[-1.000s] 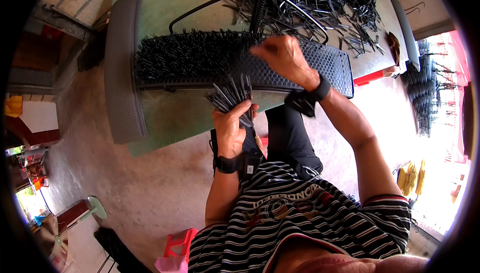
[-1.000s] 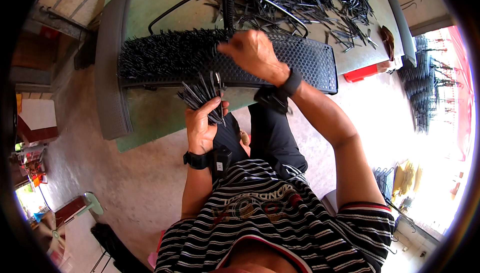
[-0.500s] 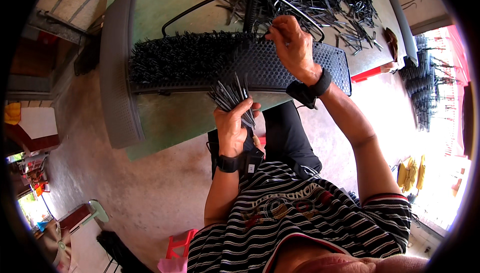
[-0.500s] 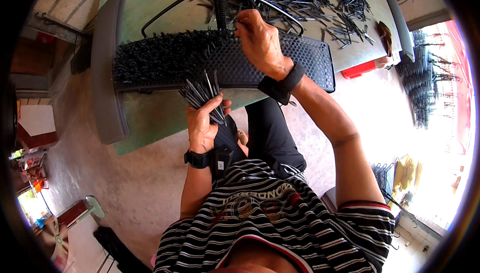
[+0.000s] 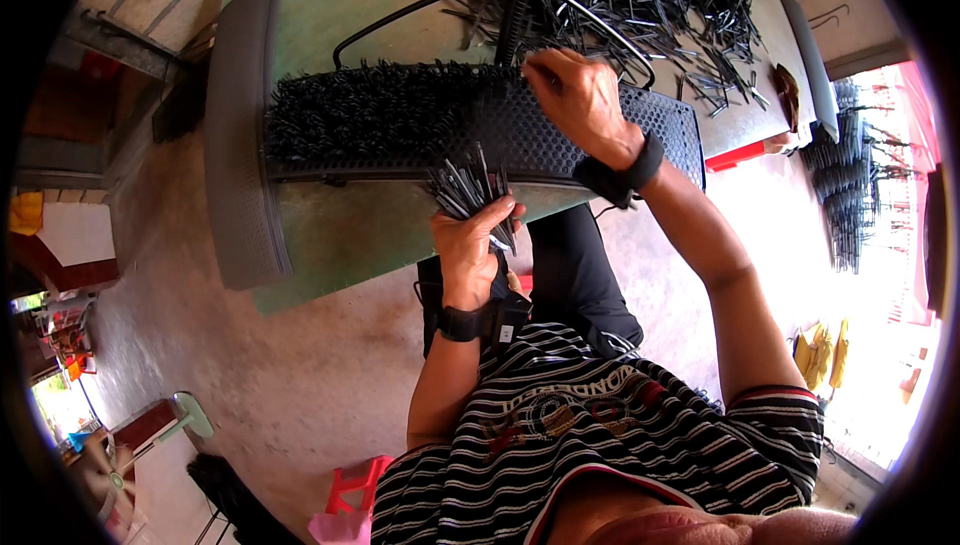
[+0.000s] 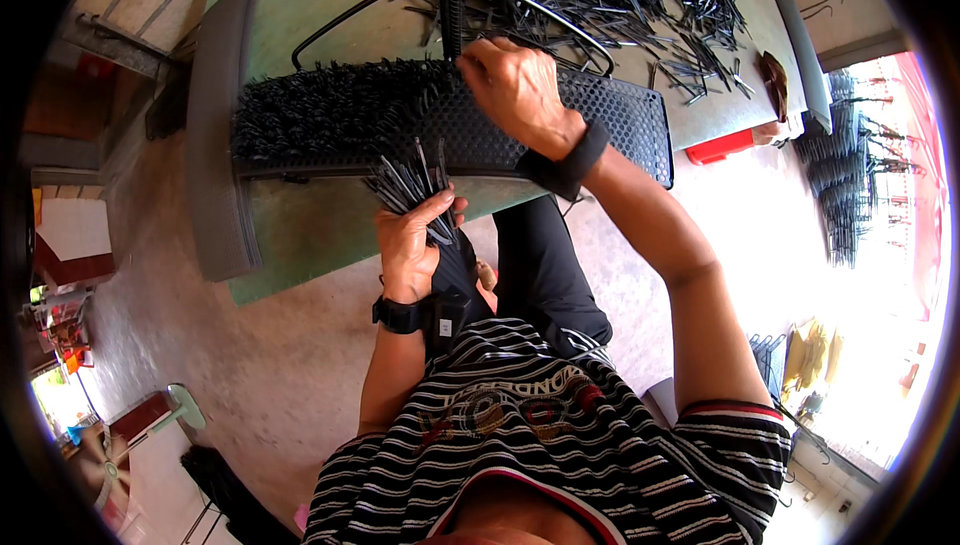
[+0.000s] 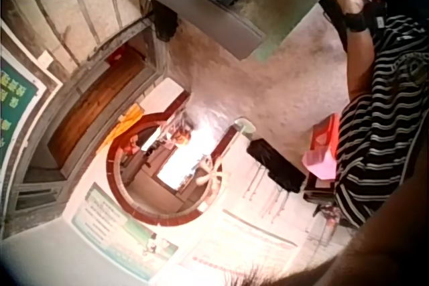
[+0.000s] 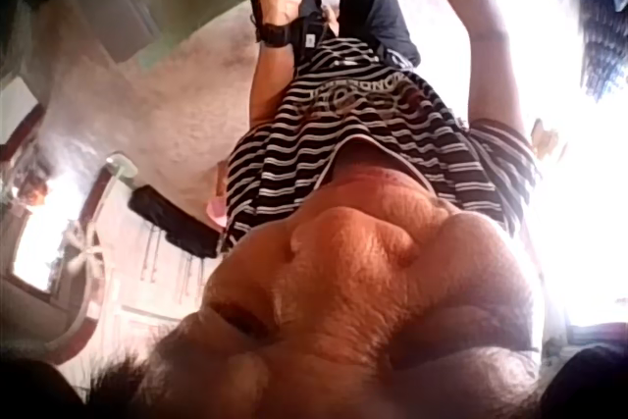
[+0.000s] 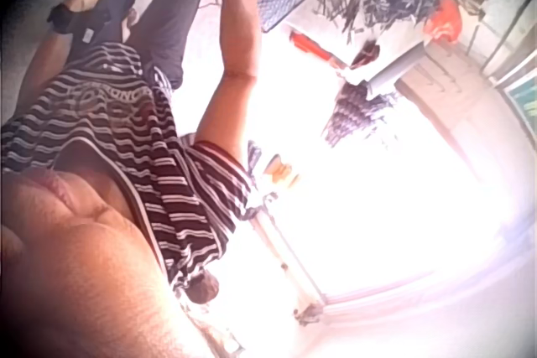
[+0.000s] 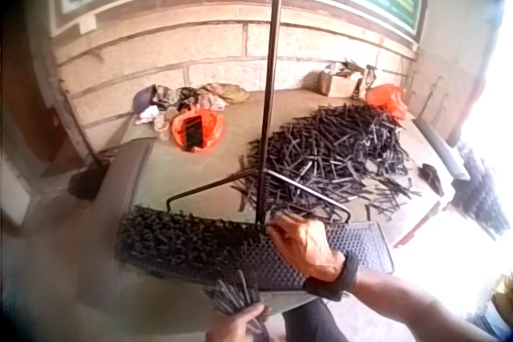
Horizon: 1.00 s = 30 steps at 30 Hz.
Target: The person inserts black plastic bristles into a perforated broom head base. They pick up bundles of bristles from a pile on the table and push them into the holes of the base, working methodically to fill the surface.
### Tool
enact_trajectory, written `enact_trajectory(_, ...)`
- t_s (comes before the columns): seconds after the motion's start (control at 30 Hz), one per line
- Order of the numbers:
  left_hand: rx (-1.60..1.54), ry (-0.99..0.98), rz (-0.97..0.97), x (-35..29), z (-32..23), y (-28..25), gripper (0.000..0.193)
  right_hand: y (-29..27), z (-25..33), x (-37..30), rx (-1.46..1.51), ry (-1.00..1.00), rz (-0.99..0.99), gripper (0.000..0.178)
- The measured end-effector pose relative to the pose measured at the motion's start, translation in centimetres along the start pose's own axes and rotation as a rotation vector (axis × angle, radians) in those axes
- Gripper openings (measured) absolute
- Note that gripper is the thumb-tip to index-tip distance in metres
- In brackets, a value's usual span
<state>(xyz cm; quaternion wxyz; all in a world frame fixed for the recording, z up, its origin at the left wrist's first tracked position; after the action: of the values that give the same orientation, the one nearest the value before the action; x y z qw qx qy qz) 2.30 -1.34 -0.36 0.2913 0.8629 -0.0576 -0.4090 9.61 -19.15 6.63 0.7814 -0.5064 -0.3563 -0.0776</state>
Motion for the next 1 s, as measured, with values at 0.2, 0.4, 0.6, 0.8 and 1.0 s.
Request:
enact_trajectory(0.2,-0.024,-0.004,0.035,0.0,0.4,1.1,0.019,0.1,2.5,-2.4,0.631,0.455,0.447,0.020)
enact_trajectory(0.4,0.011,0.011,0.035,0.3,0.7,0.6,0.018,-0.1,2.1,-3.5,0.855,0.790,0.343,0.021)
enact_trajectory(0.6,-0.072,0.028,-0.047,0.3,0.6,0.0,0.016,-1.7,2.6,-3.3,0.978,0.776,-0.176,0.022)
enact_trajectory(0.8,-0.083,0.017,-0.025,-0.4,0.2,0.0,0.011,-2.1,-0.5,-1.9,0.518,0.366,-0.332,0.012)
enact_trajectory(1.0,-0.093,-0.006,0.009,-0.3,0.4,-0.4,0.018,0.0,-2.5,-1.7,0.436,0.325,-0.252,0.012)
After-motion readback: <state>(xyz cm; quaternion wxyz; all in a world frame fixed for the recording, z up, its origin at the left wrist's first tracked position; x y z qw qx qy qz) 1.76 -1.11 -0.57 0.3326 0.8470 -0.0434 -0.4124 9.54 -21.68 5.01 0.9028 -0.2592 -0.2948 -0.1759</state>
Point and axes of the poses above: each hand's wrist, its own x-axis towards the middle knuckle, its own y-axis out of the palm, z = x × y, the point moved 2 cm from there along x, towards the middle knuckle, and after that the axes turned 15 degrees about -y, right-handed, at the moved point
